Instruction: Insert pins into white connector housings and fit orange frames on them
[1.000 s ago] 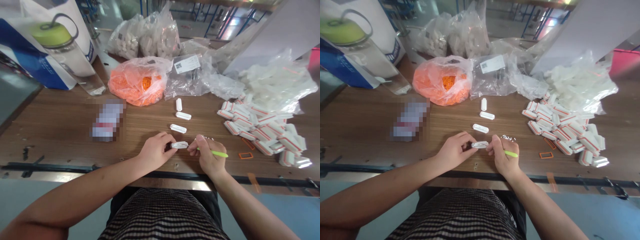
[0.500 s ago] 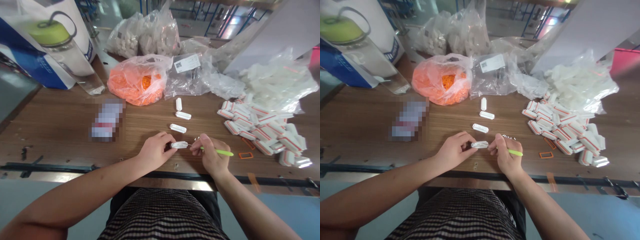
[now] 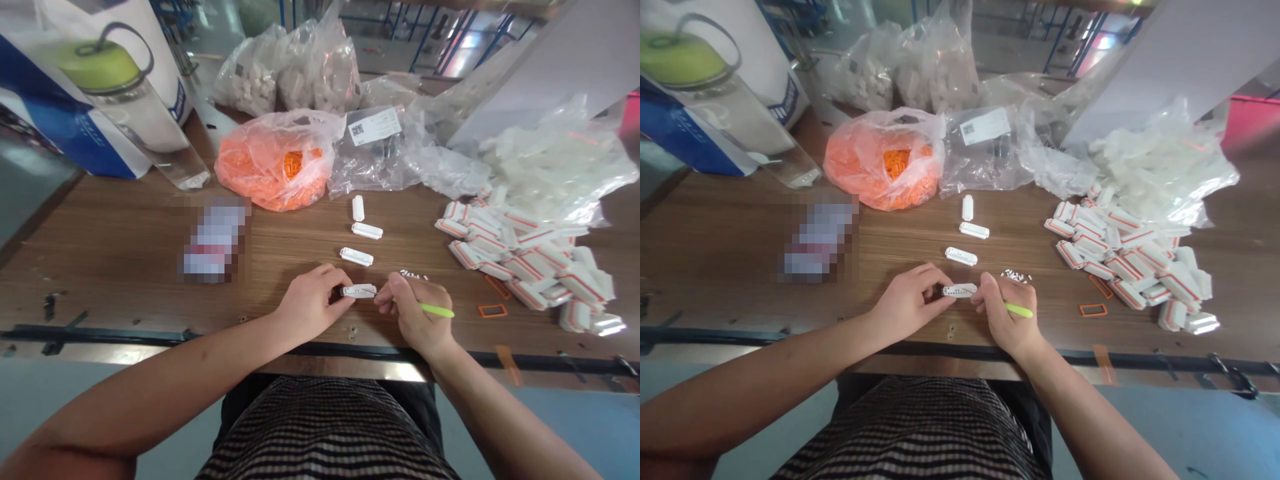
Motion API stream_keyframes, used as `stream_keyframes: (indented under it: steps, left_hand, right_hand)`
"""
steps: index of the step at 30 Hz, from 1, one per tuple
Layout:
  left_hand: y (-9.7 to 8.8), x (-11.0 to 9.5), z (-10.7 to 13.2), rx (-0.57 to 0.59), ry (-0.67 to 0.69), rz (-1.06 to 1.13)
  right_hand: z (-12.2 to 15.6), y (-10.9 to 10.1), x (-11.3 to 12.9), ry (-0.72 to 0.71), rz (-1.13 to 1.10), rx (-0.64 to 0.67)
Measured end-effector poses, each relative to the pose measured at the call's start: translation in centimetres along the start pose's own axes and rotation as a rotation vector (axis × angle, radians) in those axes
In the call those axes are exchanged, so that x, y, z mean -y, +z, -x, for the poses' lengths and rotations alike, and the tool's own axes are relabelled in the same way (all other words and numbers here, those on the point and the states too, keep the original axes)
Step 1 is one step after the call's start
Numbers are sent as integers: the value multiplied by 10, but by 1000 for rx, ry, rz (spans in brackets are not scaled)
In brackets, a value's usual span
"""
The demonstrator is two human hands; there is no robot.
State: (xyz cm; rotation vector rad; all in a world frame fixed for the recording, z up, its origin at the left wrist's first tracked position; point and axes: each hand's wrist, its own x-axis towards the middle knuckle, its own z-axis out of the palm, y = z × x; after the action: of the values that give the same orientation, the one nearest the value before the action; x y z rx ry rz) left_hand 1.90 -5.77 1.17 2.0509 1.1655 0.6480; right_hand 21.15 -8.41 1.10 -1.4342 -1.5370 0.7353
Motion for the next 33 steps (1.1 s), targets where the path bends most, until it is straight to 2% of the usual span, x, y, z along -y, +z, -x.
stream_keyframes:
  steps: [6, 16, 25, 33]
  left_hand:
    - [1, 1, 1, -13, 6, 12]
    - [0, 1, 0, -9, -13, 10]
    - [1, 2, 0, -14, -2, 15]
    - [0, 1, 0, -11, -1, 13]
  right_hand:
    - [2, 2, -3, 1, -18, -67]
    - [1, 1, 5, 22, -90, -105]
    - [1, 3, 2, 53, -105, -75]
    - [0, 2, 4, 115, -144, -107]
